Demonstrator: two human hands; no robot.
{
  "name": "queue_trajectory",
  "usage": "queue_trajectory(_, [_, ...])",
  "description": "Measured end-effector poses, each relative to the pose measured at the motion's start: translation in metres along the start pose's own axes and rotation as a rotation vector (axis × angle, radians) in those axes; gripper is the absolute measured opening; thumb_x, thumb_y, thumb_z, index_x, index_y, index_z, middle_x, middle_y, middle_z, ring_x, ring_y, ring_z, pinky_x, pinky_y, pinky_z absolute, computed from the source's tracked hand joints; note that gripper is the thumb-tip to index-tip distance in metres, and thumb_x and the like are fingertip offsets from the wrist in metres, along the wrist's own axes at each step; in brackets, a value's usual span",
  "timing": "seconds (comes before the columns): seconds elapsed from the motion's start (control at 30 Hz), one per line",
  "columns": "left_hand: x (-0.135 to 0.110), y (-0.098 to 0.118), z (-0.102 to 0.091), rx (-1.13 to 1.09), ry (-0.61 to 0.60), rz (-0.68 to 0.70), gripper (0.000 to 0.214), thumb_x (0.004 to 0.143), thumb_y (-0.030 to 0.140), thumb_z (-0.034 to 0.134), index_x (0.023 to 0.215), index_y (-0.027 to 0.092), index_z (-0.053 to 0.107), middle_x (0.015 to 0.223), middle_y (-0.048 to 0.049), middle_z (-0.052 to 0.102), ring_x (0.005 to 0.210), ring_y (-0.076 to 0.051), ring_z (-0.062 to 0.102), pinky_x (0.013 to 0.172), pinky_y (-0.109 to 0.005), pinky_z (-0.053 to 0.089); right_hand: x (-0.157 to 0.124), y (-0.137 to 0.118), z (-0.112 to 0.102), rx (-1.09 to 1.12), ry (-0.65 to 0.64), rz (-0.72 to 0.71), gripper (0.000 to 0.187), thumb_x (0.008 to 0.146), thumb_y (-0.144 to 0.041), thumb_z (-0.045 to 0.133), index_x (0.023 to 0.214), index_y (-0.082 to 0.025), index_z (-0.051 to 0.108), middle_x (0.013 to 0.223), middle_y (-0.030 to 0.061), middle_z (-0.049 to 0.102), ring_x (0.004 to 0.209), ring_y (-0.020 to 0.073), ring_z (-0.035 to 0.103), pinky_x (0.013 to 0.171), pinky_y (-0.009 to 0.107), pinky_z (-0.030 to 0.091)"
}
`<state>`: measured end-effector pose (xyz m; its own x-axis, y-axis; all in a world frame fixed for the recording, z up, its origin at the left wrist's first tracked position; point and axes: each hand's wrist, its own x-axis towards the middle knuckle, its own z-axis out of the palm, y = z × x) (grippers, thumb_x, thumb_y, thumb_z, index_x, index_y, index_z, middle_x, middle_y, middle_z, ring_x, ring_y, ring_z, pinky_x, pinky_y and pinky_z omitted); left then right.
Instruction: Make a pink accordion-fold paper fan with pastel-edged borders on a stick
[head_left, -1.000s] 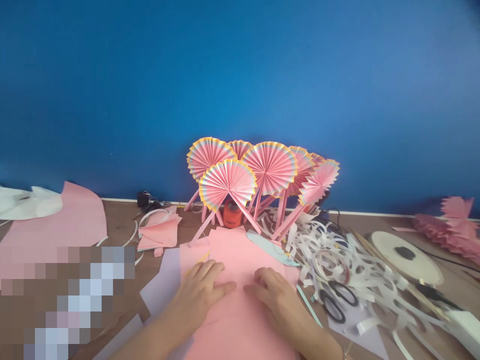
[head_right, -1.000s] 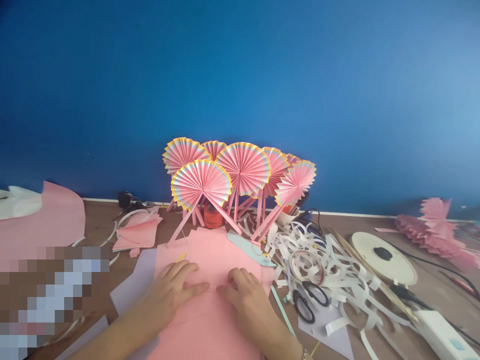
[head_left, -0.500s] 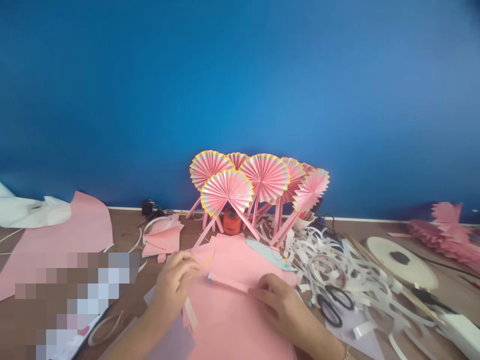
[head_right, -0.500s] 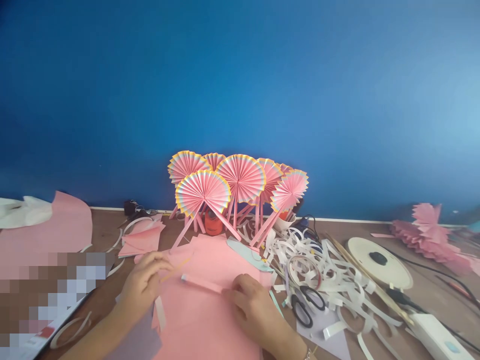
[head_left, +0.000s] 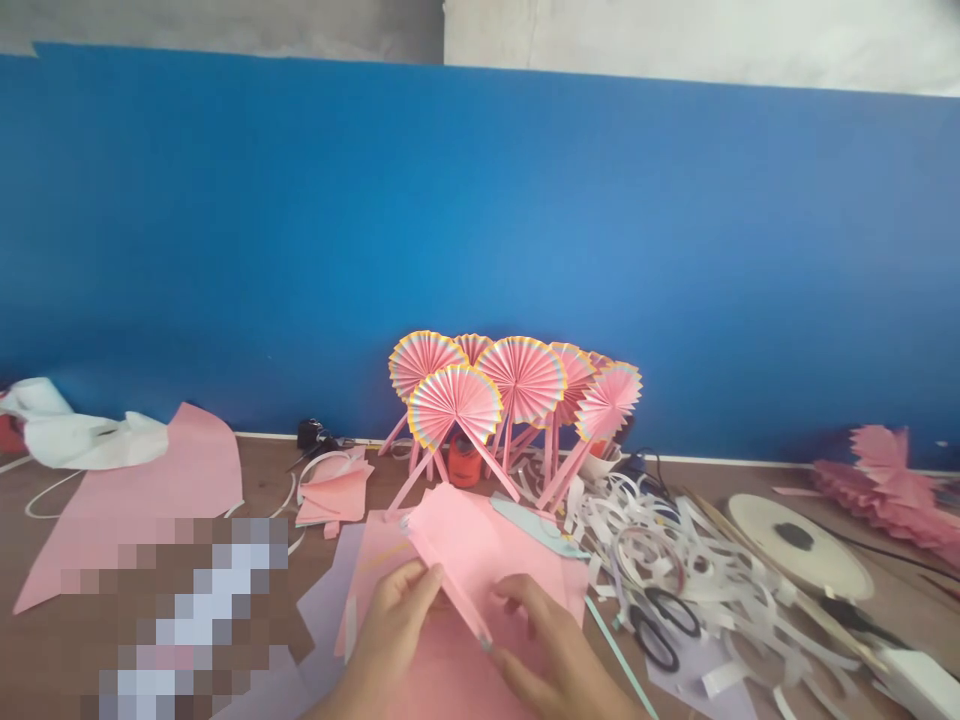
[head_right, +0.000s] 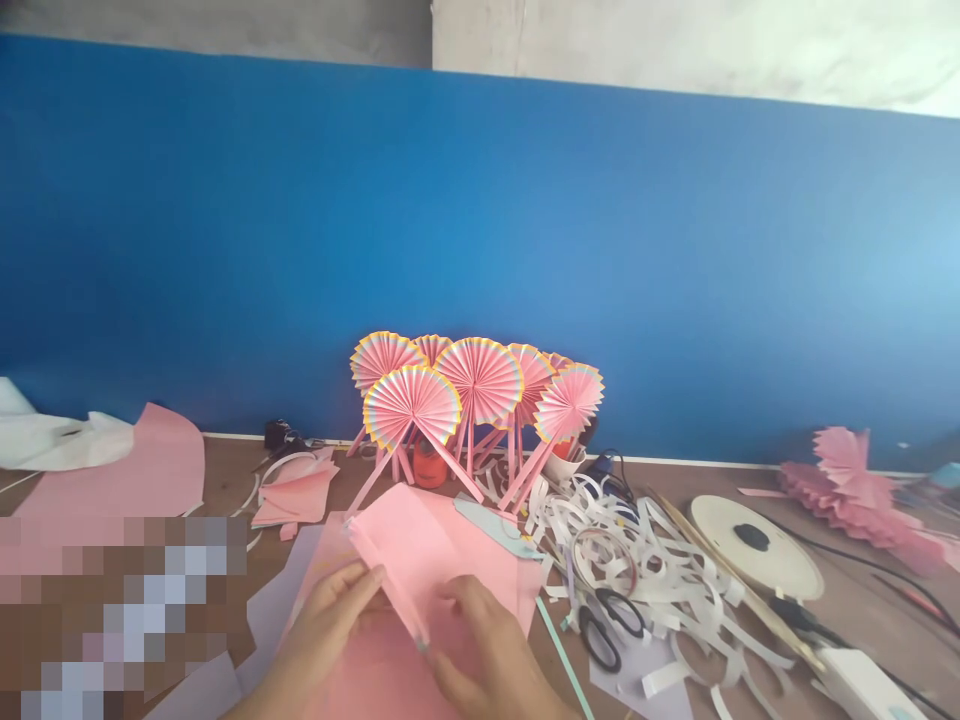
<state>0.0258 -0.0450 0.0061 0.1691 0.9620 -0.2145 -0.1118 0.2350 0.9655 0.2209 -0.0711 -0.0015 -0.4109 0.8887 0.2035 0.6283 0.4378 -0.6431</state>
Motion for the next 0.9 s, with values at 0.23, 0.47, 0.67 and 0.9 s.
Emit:
queue_trajectory(0.23, [-0.011,0.025,-0.034,0.775,0.356,0.864,0.021,0.089,0.022,0.047,0.090,0.019,0.067,0.082,-0.0043,0.063,0.078,-0.019,0.059,0.074,-0.028,0.046,0.003,0.018,0.005,-0.391,0.034,-0.023,0.018,0.076,-0.014,0.058,0.092,-0.022,0.060,0.100,0.0055,0.066,0.087,0.0261,0.058,0.074,0.040,0.046])
queue_trajectory(0.47, [0.008,-0.007,-0.010,1.615,0.116,1.037,0.039,0.080,0.001,0.045,0.114,0.014,0.058,0.081,-0.0058,0.060,0.073,-0.022,0.054,0.066,-0.036,0.042,-0.007,0.019,0.001,-0.380,0.457,-0.198,0.033,0.082,-0.011,0.048,0.114,-0.019,0.047,0.112,0.0118,0.056,0.105,0.0265,0.051,0.087,0.041,0.040])
queue_trajectory(0.67, [0.011,-0.033,0.005,1.809,-0.053,0.903,0.035,0.079,0.004,0.050,0.112,0.012,0.057,0.081,-0.0047,0.058,0.073,-0.022,0.053,0.066,-0.037,0.043,0.001,0.005,-0.003,-0.455,0.206,-0.271,0.047,0.073,-0.012,0.055,0.119,-0.018,0.049,0.120,0.0098,0.058,0.112,0.0280,0.046,0.092,0.041,0.033])
queue_trajectory(0.9, [0.013,-0.035,-0.013,1.693,-0.163,0.801,0.023,0.076,-0.003,0.048,0.083,0.017,0.058,0.081,-0.0044,0.058,0.072,-0.022,0.052,0.065,-0.036,0.044,0.005,0.027,0.016,-0.449,0.210,-0.187,0.020,0.082,-0.004,0.048,0.080,-0.021,0.058,0.076,0.0008,0.060,0.073,0.0169,0.049,0.068,0.031,0.031])
